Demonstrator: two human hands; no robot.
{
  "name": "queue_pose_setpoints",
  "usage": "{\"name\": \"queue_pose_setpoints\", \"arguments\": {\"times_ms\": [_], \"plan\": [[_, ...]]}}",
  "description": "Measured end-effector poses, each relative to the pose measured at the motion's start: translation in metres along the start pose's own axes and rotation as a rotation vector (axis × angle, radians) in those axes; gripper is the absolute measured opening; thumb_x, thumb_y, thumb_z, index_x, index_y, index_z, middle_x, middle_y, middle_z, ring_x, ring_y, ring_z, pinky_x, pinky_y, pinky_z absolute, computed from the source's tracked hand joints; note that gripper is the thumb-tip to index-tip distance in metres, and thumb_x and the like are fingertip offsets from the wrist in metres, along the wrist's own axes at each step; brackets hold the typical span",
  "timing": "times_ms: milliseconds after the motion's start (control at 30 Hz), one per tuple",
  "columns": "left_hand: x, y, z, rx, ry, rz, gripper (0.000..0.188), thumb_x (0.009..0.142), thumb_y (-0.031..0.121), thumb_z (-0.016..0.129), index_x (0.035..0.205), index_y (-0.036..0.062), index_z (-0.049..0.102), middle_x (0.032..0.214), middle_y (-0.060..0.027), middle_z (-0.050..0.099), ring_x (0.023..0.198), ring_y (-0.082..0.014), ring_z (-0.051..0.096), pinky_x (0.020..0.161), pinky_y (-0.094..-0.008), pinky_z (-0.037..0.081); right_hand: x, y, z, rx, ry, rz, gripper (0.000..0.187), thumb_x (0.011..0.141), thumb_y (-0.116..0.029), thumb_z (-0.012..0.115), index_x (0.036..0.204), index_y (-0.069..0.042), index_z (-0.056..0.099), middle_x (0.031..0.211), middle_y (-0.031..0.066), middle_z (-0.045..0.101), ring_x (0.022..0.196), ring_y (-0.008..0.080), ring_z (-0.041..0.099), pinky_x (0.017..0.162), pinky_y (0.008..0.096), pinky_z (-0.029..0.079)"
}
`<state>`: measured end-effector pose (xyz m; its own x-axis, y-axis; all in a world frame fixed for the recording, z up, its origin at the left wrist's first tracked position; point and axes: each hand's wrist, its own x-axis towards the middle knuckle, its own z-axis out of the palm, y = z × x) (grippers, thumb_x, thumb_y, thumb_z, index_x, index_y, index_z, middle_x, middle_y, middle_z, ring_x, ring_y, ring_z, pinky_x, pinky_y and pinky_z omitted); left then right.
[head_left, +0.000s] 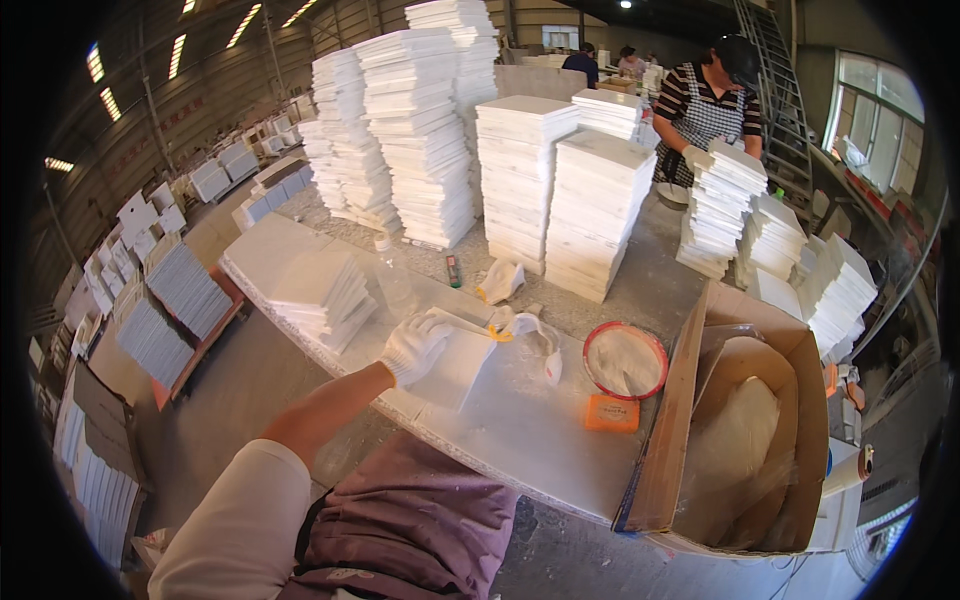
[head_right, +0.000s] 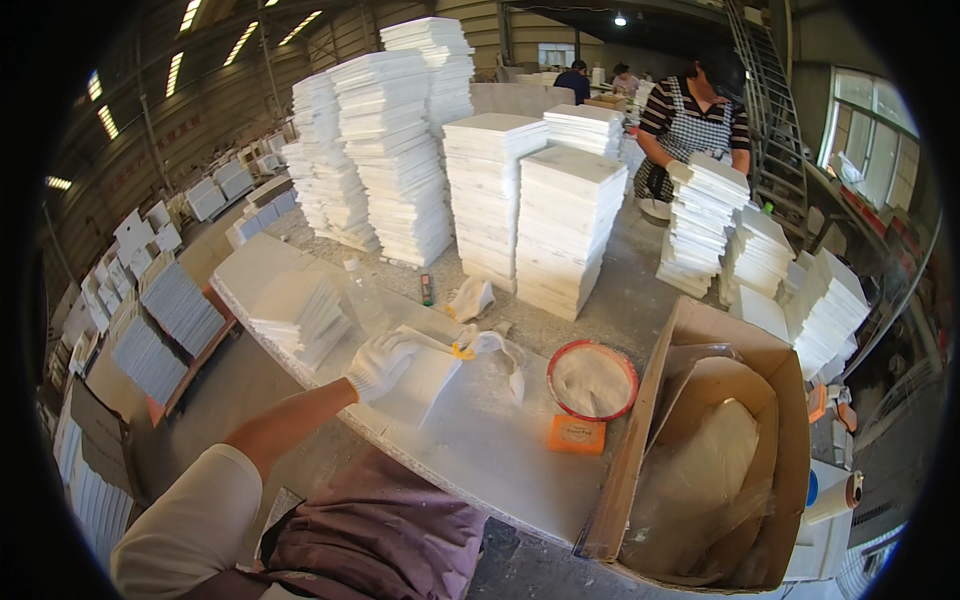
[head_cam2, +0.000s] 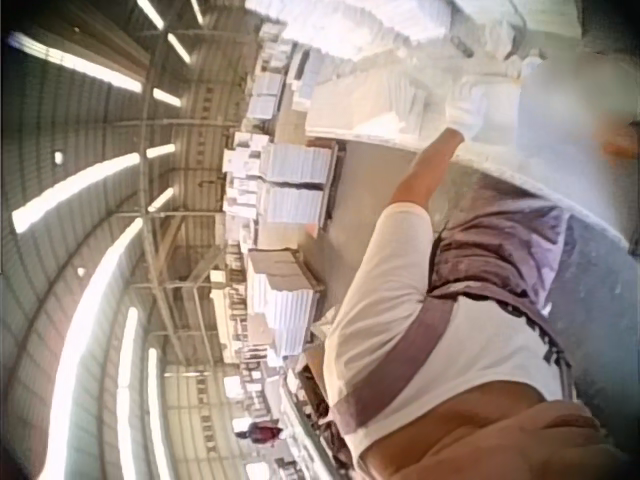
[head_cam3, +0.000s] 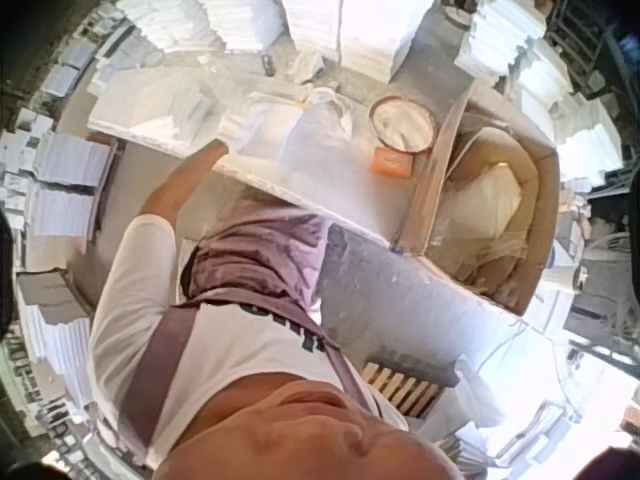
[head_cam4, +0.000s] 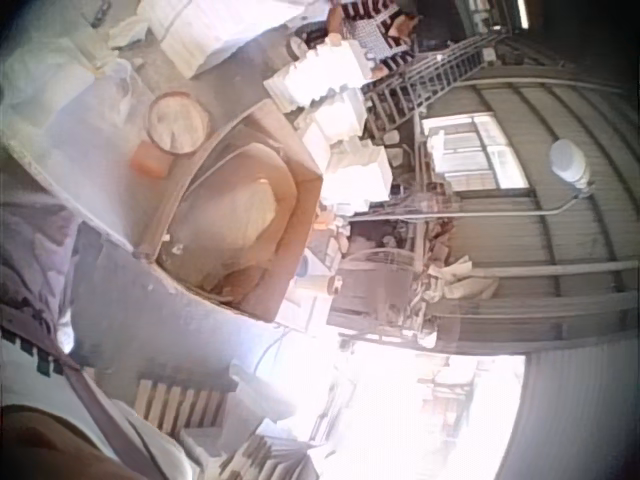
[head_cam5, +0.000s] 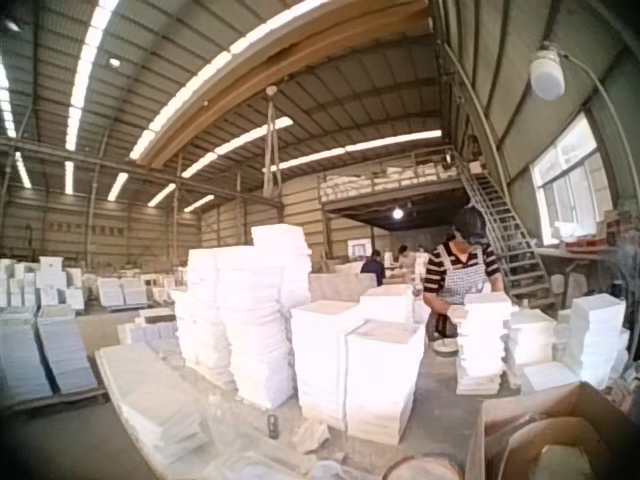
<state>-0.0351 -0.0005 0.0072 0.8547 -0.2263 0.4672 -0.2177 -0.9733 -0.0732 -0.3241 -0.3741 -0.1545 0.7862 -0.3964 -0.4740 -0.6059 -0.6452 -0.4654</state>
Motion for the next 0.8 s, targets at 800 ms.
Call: {"name": "queue_pose_setpoints", "arguments": {"times_ms": [800], "plan": [[-0.002, -0.017, 0.014, -0.213, 0.222, 0.036, 0.021, 0.082, 0.018, 0.064, 0.099, 0.0059, 0.066, 0.106, -0.0138, 0.066, 0.105, -0.0345, 0.060, 0.092, -0.0472, 0.049, -0.056, -0.019, 0.029, -0.145, 0.107, 0.066, 0.041, 0.101, -0.039, 0.037, 0.101, -0.011, 0.067, 0.095, 0.0214, 0.071, 0.088, 0.0418, 0.068, 0.079, 0.0539, 0.051]]}}
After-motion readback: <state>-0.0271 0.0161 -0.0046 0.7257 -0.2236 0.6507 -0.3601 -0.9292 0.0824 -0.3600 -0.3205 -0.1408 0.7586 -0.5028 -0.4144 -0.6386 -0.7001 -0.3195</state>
